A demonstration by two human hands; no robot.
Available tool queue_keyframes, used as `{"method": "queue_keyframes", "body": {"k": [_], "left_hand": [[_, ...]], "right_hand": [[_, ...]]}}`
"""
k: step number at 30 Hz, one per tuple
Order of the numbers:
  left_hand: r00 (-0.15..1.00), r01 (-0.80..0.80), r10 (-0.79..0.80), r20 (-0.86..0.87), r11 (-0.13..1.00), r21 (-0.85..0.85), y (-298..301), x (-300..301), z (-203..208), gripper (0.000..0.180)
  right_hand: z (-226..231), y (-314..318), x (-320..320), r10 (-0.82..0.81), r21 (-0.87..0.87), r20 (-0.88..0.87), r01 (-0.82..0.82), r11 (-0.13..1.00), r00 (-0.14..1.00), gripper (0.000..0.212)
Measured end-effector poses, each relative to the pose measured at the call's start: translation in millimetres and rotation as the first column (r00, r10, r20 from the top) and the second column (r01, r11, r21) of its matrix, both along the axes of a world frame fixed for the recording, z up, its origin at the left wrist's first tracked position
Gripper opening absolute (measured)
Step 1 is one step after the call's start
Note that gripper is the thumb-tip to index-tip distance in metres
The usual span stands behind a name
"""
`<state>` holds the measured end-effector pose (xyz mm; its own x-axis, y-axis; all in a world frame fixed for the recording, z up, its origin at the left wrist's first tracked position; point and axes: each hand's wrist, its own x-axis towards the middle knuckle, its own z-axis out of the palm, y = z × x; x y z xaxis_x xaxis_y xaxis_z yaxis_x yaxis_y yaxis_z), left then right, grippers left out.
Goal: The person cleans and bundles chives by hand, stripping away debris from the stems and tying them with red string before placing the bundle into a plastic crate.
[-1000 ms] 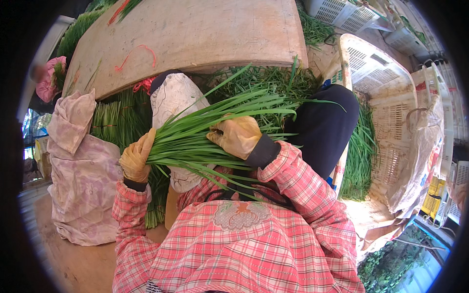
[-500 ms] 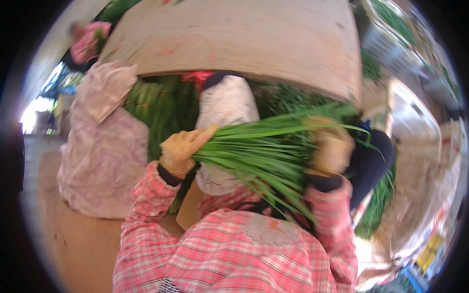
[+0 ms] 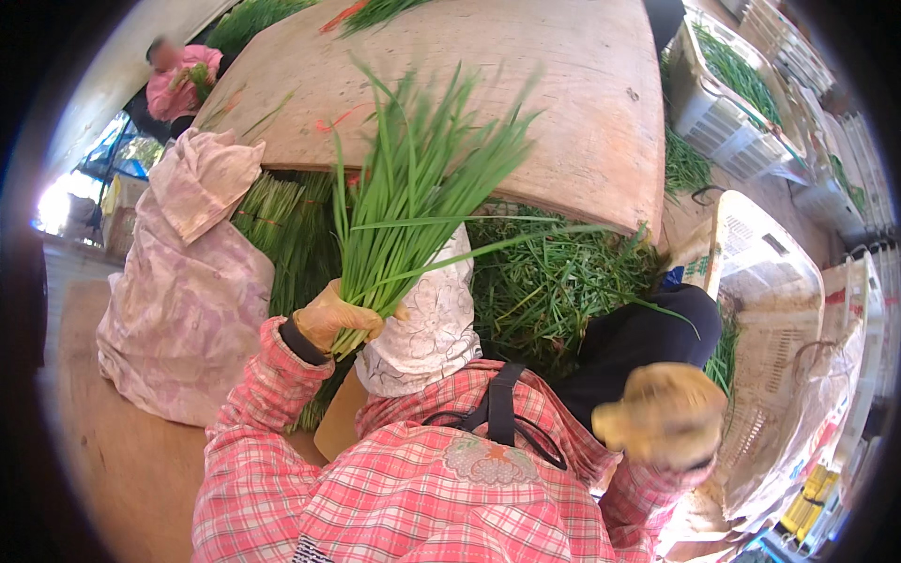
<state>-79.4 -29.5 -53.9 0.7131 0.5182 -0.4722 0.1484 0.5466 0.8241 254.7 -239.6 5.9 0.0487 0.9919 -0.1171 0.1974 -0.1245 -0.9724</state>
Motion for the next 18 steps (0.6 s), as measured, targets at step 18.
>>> {"method": "queue_keyframes", "body": {"k": [18], "left_hand": [[0.879, 0.215, -0.476, -0.042, 0.316, 0.924, -32, 161, 5, 0.032]], "right_hand": [[-58, -37, 9, 0.115, -0.078, 0.186, -0.102, 0.992, 0.976, 0.019]]}}
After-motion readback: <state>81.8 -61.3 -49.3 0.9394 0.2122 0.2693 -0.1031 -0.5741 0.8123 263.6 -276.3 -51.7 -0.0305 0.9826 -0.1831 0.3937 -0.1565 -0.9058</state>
